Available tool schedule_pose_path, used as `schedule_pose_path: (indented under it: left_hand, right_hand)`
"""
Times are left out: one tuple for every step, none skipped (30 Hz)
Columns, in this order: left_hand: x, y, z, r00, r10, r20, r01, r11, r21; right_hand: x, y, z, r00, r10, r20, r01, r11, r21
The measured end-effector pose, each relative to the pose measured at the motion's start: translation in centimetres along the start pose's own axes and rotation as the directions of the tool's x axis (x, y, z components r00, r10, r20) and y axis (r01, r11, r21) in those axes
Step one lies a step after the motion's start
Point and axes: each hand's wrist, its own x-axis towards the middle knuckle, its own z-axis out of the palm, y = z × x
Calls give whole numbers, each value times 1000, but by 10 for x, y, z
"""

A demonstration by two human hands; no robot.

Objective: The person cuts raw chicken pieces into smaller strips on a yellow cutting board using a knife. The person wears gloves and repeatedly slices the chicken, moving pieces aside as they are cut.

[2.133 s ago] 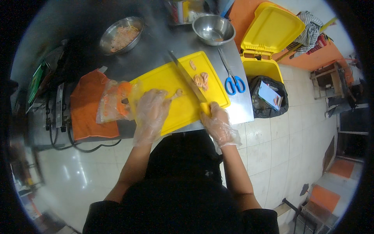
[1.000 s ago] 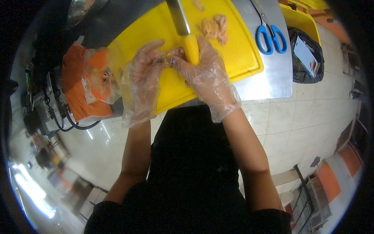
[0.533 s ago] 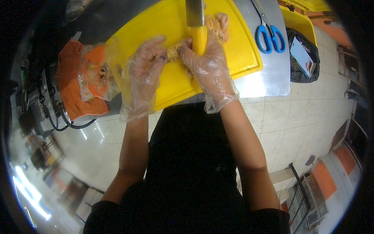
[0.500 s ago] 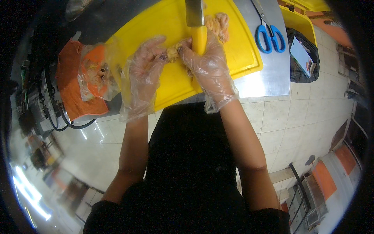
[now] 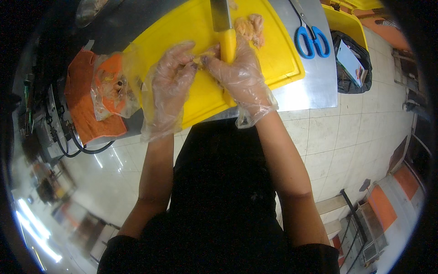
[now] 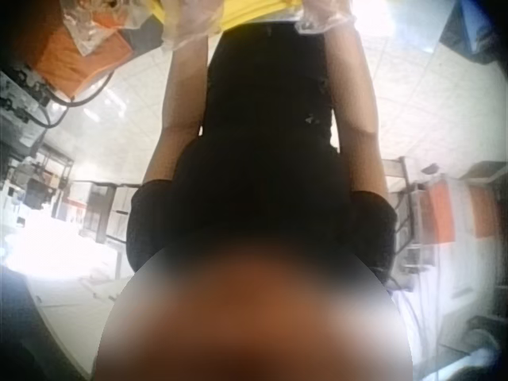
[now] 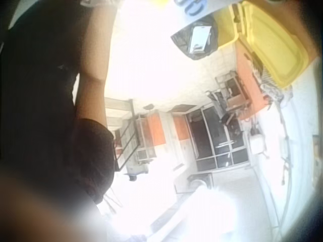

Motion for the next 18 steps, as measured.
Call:
schedule_pose_path:
  left_hand:
    - [0, 0, 0, 1000, -19, -2, 19, 998, -51]
    - [0, 0, 0, 999, -46, -1, 46, 996, -82]
    - [-1, 1, 0, 997, -77, 5, 77, 988, -136]
    - [-2, 2, 1, 993, -115, 14, 115, 979, -170]
    - [-2, 2, 1, 988, -151, 25, 153, 967, -202]
    - [-2, 3, 1, 983, -181, 20, 181, 965, -188]
    - [-2, 4, 1, 978, -210, 16, 209, 962, -174]
    - [-1, 5, 1, 971, -238, 10, 236, 958, -161]
    - [0, 5, 0, 995, -99, -15, 98, 992, -74]
    - [2, 4, -1, 998, 45, -32, -45, 999, 15]
    - [2, 4, -1, 996, 91, -18, -90, 994, 66]
    - [3, 4, -2, 991, 136, -4, -135, 984, 116]
    - [1, 4, -3, 996, 80, 31, -83, 988, 128]
    - [-1, 5, -3, 998, 21, 63, -30, 989, 142]
    - [-4, 6, -5, 992, 93, 84, -108, 974, 199]
    - [-8, 7, -6, 980, 165, 108, -187, 948, 256]
    - [-11, 8, -7, 964, 236, 120, -262, 915, 307]
    - [-15, 9, -6, 974, 218, 55, -224, 934, 277]
  right_hand:
    - [0, 0, -2, 1000, 28, -12, -28, 999, 22]
    - [0, 1, -3, 1000, 28, 1, -28, 999, 37]
    - [0, 1, -5, 997, 71, -4, -71, 996, 58]
    - [-1, 1, -6, 996, 85, 14, -86, 994, 71]
    - [0, 1, -7, 996, 85, 23, -87, 993, 84]
    - [0, 1, -7, 994, 102, 29, -104, 992, 72]
    - [1, 0, -6, 994, 105, 24, -106, 992, 62]
    - [3, -1, -6, 993, 119, -6, -118, 992, 37]
    - [5, -3, -6, 999, 41, -18, -41, 999, 35]
    - [7, -5, -6, 998, -29, -54, 29, 999, 14]
    - [9, -9, -6, 996, -50, -69, 49, 999, -17]
    - [10, -13, -9, 980, -147, -137, 122, 977, -175]
    - [9, -18, -13, 963, -200, -181, 131, 933, -334]
    - [7, -24, -18, 934, -283, -217, 149, 863, -484]
    - [2, -30, -23, 933, -273, -234, 97, 817, -568]
    - [-4, -36, -30, 922, -293, -255, 63, 761, -646]
    - [-12, -41, -35, 909, -302, -287, 6, 697, -717]
    - [-23, -46, -39, 942, -220, -255, 7, 770, -638]
